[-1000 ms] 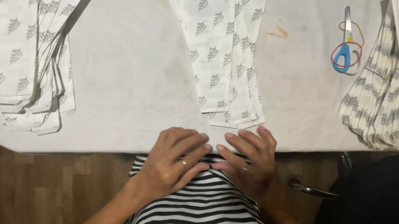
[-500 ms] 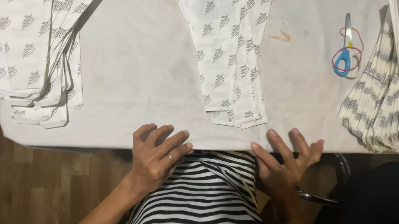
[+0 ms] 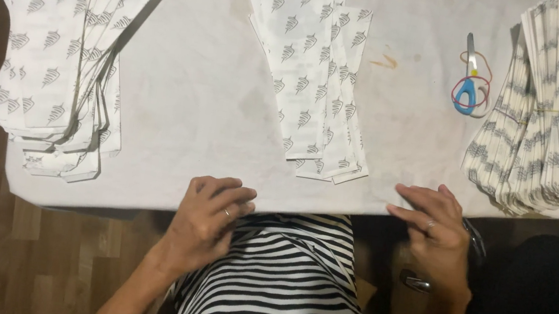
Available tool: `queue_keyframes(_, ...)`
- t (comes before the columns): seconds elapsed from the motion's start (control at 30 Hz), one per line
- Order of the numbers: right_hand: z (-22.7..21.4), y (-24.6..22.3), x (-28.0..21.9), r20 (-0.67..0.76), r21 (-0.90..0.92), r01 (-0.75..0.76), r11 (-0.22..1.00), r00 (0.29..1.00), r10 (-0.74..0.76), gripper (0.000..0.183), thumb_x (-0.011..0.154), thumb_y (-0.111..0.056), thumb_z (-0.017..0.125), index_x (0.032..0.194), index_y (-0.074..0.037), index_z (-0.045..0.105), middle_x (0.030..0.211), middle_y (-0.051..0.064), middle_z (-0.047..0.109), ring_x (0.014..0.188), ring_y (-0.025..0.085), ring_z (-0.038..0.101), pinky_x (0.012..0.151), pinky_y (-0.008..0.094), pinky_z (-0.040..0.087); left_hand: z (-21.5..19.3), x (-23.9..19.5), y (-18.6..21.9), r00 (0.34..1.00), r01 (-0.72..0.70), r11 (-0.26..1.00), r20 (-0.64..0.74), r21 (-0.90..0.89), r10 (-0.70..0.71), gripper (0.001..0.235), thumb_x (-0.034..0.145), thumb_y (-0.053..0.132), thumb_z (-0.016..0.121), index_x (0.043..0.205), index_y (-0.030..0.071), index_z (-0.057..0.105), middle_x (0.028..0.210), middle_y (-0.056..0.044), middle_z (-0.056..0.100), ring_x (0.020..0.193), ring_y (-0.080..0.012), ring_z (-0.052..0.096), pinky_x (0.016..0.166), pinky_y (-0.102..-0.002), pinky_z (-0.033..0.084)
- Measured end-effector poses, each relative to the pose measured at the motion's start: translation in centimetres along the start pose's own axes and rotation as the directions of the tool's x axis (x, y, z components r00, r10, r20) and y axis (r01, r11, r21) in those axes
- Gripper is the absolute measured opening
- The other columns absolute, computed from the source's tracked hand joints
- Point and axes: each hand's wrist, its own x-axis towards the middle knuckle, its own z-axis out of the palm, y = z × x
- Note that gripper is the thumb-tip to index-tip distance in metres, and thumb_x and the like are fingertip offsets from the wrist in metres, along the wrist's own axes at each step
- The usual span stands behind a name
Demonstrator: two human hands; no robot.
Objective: Assembling paper bags by laying out printed sheets, applying glue to the edges, and folding them into shape.
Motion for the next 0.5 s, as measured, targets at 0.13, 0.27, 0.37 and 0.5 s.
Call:
queue_keyframes(0.13, 0.0, -1.3, 4.5, -0.048, 0.034, -0.087, 0.996, 0.995, 0.089, 0.026, 0.092, 0.011, 0.070, 0.098, -0.013, 0.081, 0.108, 0.010, 0.078, 0.102, 0.034, 0.071, 0.105, 0.047, 0.052, -2.2, 4.0, -0.3, 0.974, 0.224, 0.943, 0.045, -0.244, -0.220, 0.021, 0.077, 0.011, 0.071, 0.097, 0.011, 0.079, 0.099, -0.009, 0.078, 0.088, -0.0364, 0.070, 0.079, -0.047, 0.053)
queue_keyframes(0.27, 4.4, -2.6, 10.0, 0.018, 0.012, -0.113, 0.994, 0.994, 0.112, 0.026, 0.100, -0.016, 0.073, 0.117, 0.004, 0.073, 0.113, 0.023, 0.066, 0.108, 0.042, 0.061, 0.099, 0.052, 0.047, -1.1, 9.4, -0.9, 0.911, 0.399, 0.873, 0.013, -0.280, -0.412, 0.048, 0.089, 0.017, 0.074, 0.128, -0.008, 0.058, 0.110, -0.033, 0.066, 0.099, -0.0523, 0.066, 0.083, -0.059, 0.055)
queue_keyframes(0.37, 7.0, -4.3, 14.6, 0.148, -0.128, -0.168, 0.977, 0.971, 0.186, 0.050, 0.099, -0.030, 0.074, 0.125, 0.012, 0.066, 0.117, 0.027, 0.054, 0.114, 0.046, 0.052, 0.101, 0.055, 0.042, 1.0, 12.4, -3.1, 0.810, 0.548, 0.724, 0.049, -0.418, -0.584, 0.065, 0.095, 0.028, 0.073, 0.141, -0.010, 0.048, 0.126, -0.036, 0.059, 0.113, -0.0514, 0.064, 0.095, -0.058, 0.053)
queue_keyframes(0.5, 8.9, -5.6, 18.5, 0.248, 0.016, -0.172, 0.985, 0.955, 0.162, 0.060, 0.095, -0.031, 0.079, 0.128, 0.015, 0.061, 0.123, 0.025, 0.047, 0.119, 0.044, 0.047, 0.103, 0.049, 0.042, 2.3, 14.2, -4.0, 0.723, 0.630, 0.528, 0.182, -0.569, -0.667, 0.085, 0.092, 0.045, 0.075, 0.147, -0.010, 0.040, 0.138, -0.043, 0.049, 0.124, -0.0540, 0.059, 0.103, -0.059, 0.050)
